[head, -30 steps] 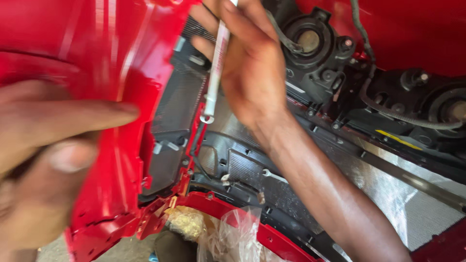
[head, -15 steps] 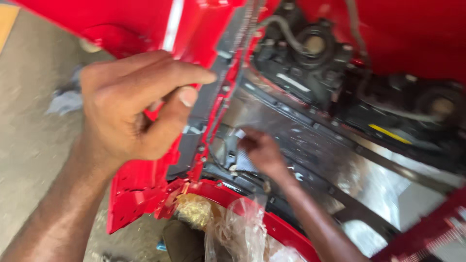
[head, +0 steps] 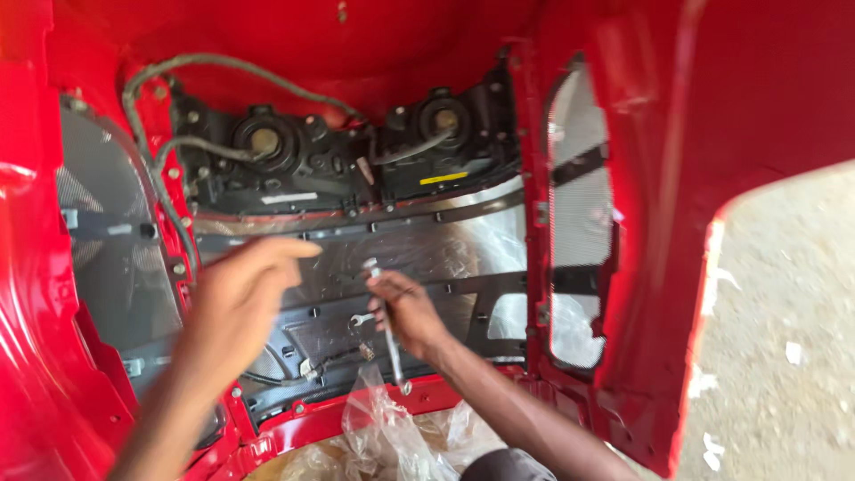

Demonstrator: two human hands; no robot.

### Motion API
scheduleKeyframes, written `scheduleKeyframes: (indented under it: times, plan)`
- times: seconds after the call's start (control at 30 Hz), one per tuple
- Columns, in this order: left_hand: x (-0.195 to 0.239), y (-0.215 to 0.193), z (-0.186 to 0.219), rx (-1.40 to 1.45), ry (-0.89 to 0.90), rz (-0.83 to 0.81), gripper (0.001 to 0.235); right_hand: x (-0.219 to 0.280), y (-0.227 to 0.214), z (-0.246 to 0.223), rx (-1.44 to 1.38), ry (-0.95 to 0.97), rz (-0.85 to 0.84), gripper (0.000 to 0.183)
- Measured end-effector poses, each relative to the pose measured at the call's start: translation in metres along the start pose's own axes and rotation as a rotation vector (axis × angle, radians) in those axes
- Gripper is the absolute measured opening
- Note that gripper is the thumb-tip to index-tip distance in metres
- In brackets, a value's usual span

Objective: The person uses wrenches and a screwdriver to tighten bolts and secure components inside a red machinery housing, receiving tools from a nearby person and handling various small fasteners.

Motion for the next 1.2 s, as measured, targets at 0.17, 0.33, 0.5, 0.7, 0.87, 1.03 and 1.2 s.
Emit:
scheduleKeyframes:
  times: [0.17,0.33,0.5,0.7,0.87,1.03,1.2]
  plan:
    - [-0.061,0.097,-0.031,0.436,-0.087,-0.315,0.035,0.050,-0.025,-0.043,0.128,-0.222,0.245,0.014]
    - [-0.103,0.164,-0.026,0.422,0.075,-0.386,0.032,0.089,-0.045,-0.076,-0.017,-0.369,0.252,0.021]
    - [-0.127,0.186,-0.004,0.371,0.121,-0.427,0.026,0.115,-0.056,-0.101,-0.066,-0.289,0.389,0.027]
    - [-0.148,0.201,-0.020,0.597,-0.041,-0.511,0.028,0.114,-0.064,-0.103,0.010,-0.262,0.377,0.031]
    - [-0.160,0.231,-0.035,0.891,-0.077,-0.565,0.031,0.118,-0.057,-0.092,0.169,-0.065,0.427,0.028]
    - [-0.173,0.235,-0.020,1.051,0.004,-0.596,0.028,0.133,-0.056,-0.108,0.215,-0.175,0.536,0.034]
    - [-0.188,0.239,0.012,0.914,0.005,-0.767,0.024,0.156,-0.032,-0.137,-0.061,-0.082,0.552,0.029]
Point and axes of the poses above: each hand's wrist, its own x-axis away from the middle knuckle, its own y-axis out of the palm, z = x × y, the point moved 4 cm from there along -x, towards the middle knuckle, and after that the axes turned 10 degrees about -z, right-handed, at the moved point
